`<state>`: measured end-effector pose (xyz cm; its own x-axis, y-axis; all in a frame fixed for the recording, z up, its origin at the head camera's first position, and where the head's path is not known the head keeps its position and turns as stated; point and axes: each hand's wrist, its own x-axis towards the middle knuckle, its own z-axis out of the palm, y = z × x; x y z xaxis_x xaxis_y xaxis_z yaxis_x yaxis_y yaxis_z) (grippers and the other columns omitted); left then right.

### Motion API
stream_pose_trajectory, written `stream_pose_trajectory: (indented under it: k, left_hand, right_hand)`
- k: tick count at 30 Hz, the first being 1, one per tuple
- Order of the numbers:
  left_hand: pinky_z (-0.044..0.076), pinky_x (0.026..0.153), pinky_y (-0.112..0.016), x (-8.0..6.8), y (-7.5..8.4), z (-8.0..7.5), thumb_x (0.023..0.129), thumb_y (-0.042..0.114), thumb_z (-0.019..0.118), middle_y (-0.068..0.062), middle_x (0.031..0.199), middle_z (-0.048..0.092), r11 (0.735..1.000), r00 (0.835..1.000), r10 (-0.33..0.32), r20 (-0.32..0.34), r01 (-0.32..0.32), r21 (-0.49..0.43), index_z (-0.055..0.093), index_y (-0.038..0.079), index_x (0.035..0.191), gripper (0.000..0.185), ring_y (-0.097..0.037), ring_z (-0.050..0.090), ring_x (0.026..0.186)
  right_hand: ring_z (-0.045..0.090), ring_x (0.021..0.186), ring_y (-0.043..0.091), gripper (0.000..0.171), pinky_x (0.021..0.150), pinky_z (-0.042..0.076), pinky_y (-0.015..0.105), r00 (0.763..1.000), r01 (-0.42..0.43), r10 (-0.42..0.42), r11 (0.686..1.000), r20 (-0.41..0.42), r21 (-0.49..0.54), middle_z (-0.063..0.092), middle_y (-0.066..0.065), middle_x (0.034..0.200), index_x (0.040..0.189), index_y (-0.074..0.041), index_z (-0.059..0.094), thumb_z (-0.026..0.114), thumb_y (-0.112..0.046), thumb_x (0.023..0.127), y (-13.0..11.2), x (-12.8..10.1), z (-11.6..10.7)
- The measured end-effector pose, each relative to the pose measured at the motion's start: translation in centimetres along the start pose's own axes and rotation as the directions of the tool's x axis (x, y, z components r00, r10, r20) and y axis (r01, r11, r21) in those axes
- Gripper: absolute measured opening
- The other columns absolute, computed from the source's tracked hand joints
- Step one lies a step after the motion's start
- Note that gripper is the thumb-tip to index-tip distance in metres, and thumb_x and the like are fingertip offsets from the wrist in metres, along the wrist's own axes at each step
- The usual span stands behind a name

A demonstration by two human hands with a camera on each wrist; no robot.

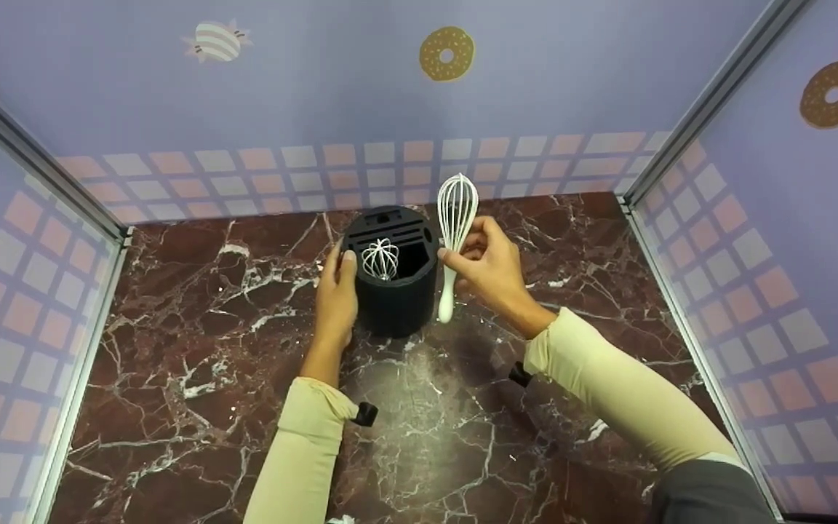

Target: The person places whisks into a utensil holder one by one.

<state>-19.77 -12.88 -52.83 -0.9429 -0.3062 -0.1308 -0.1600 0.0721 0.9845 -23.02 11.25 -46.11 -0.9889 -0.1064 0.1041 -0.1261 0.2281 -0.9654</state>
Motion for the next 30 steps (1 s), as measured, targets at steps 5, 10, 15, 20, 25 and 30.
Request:
stream_pose_trajectory:
  k: [5, 10, 15, 20, 25, 30]
  left_hand:
    - [0.027, 0.126, -0.048, 0.1, 0.0, 0.0, 0.105, 0.057, 0.044, -0.003, 0.166, 0.035, 1.000, 1.000, -0.008, 0.002, 0.008, 0.007, 0.036, 0.030, 0.159, 0.061, -0.028, 0.030, 0.153]
    - [0.027, 0.126, -0.048, 0.2, -0.1, 0.0, 0.105, 0.058, 0.044, -0.003, 0.165, 0.036, 1.000, 1.000, -0.007, -0.004, 0.007, 0.004, 0.037, 0.032, 0.159, 0.061, -0.028, 0.031, 0.153]
    - [0.027, 0.126, -0.048, 0.1, -0.1, 0.1, 0.105, 0.057, 0.045, -0.003, 0.165, 0.035, 1.000, 1.000, -0.001, -0.006, 0.001, 0.002, 0.038, 0.032, 0.159, 0.060, -0.028, 0.031, 0.153]
    - [0.027, 0.126, -0.047, 0.1, 0.0, 0.1, 0.105, 0.056, 0.044, -0.002, 0.165, 0.036, 1.000, 1.000, 0.006, 0.004, -0.006, -0.007, 0.037, 0.031, 0.159, 0.060, -0.026, 0.031, 0.153]
    - [0.028, 0.126, -0.045, 0.1, 0.0, 0.1, 0.106, 0.055, 0.043, -0.002, 0.164, 0.037, 1.000, 1.000, 0.009, 0.000, -0.009, -0.029, 0.037, 0.030, 0.159, 0.059, -0.025, 0.032, 0.152]
    - [0.027, 0.126, -0.046, 0.2, -0.1, 0.2, 0.106, 0.055, 0.044, -0.003, 0.165, 0.037, 1.000, 1.000, 0.007, -0.002, -0.007, -0.020, 0.038, 0.030, 0.159, 0.059, -0.026, 0.031, 0.153]
  right_hand:
    - [0.073, 0.076, 0.021, 0.046, 0.054, 0.062, 0.043, 0.999, 0.038, -0.037, 0.998, -0.010, 0.044, 0.071, 0.010, 0.094, 0.119, -0.005, 0.057, 0.084, -0.015, 0.083, -1.2, 0.4, 0.3]
    - [0.072, 0.076, 0.021, 0.047, 0.055, 0.062, 0.041, 0.995, 0.098, -0.097, 0.994, -0.032, 0.037, 0.072, 0.010, 0.095, 0.120, -0.003, 0.057, 0.084, -0.015, 0.083, -2.2, 0.9, 0.5]
    - [0.072, 0.078, 0.021, 0.051, 0.055, 0.062, 0.038, 0.987, 0.154, -0.153, 0.988, -0.056, 0.008, 0.073, 0.010, 0.096, 0.122, 0.001, 0.056, 0.084, -0.017, 0.084, -3.0, 1.3, 0.7]
    - [0.072, 0.081, 0.022, 0.048, 0.057, 0.062, 0.034, 0.981, 0.179, -0.179, 0.984, -0.071, -0.006, 0.073, 0.011, 0.098, 0.121, -0.002, 0.056, 0.083, -0.017, 0.085, -3.7, 1.9, 0.9]
    - [0.073, 0.082, 0.027, 0.047, 0.060, 0.062, 0.033, 0.977, 0.202, -0.200, 0.979, -0.075, 0.013, 0.074, 0.015, 0.099, 0.123, 0.002, 0.055, 0.081, -0.013, 0.088, -4.6, 2.4, 1.0]
    - [0.073, 0.087, 0.031, 0.047, 0.067, 0.063, 0.038, 0.975, 0.214, -0.212, 0.976, -0.058, 0.031, 0.073, 0.018, 0.103, 0.126, 0.004, 0.053, 0.079, -0.010, 0.090, -5.2, 2.6, 1.3]
